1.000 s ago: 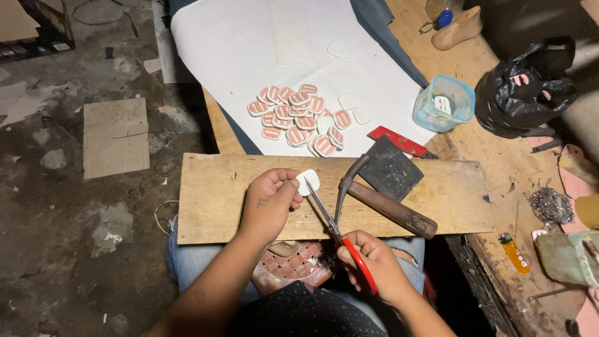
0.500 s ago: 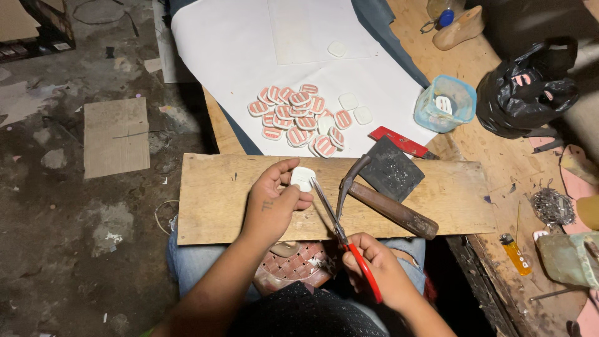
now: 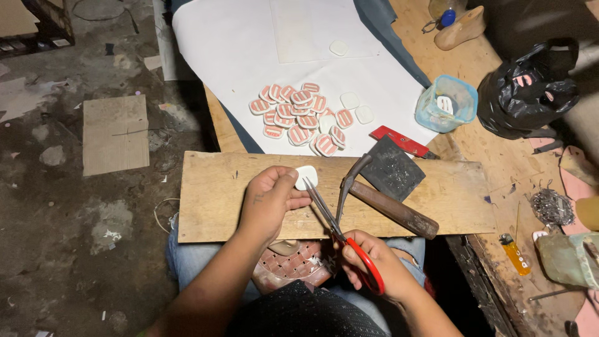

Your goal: The person repeatedly shapes small white sole pieces by striking them with a curved metal tool to imprint a pattern, then trims the edges with scissors. Finished pieces are placed on a white sheet on the table.

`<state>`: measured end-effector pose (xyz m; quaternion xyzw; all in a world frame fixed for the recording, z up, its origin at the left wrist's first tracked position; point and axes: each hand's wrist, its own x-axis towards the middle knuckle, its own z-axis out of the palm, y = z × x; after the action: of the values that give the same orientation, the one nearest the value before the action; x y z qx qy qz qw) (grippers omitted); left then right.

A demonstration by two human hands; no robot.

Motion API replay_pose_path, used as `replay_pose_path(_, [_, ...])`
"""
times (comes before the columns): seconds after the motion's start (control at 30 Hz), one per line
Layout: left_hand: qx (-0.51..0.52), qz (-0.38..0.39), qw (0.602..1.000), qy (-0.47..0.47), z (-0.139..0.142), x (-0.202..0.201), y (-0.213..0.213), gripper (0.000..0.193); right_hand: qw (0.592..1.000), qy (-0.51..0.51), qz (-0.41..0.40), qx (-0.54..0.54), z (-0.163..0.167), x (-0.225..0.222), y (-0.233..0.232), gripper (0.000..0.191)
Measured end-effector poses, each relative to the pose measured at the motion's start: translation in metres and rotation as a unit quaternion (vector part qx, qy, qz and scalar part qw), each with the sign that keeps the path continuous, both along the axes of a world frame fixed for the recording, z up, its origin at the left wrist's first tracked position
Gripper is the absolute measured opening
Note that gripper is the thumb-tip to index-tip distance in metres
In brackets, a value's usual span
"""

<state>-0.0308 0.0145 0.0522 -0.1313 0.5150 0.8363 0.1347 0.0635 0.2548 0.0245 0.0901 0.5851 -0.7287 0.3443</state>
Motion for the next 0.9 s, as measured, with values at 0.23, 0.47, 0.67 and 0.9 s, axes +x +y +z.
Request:
replay_pose_path(0.23, [0.003,-0.031,0.999,-0.003,-0.005,-0.007,-0.013,0.025,0.999,-0.013,0.006,-0.037,-0.003,-0.005,-0.002,0.033])
replay_pose_path(0.47, [-0.032,-0.054,0.998,-0.009,0.004,0.0,-0.003,0.031,0.995,-0.006,0.014,0.101,0.019,0.001,0.004,0.027])
replay_pose_path(0.67, [-0.059,-0.056,0.997,-0.004,0.018,0.004,0.001,0.031,0.99,-0.023,-0.016,0.135,0.029,0.009,0.007,0.026])
replay_pose_path(0.9, [-0.166,-0.048,0.985,0.029,0.028,0.012,0.006,0.028,0.988,0.126,-0.013,0.09,0.007,0.014,0.01,0.023])
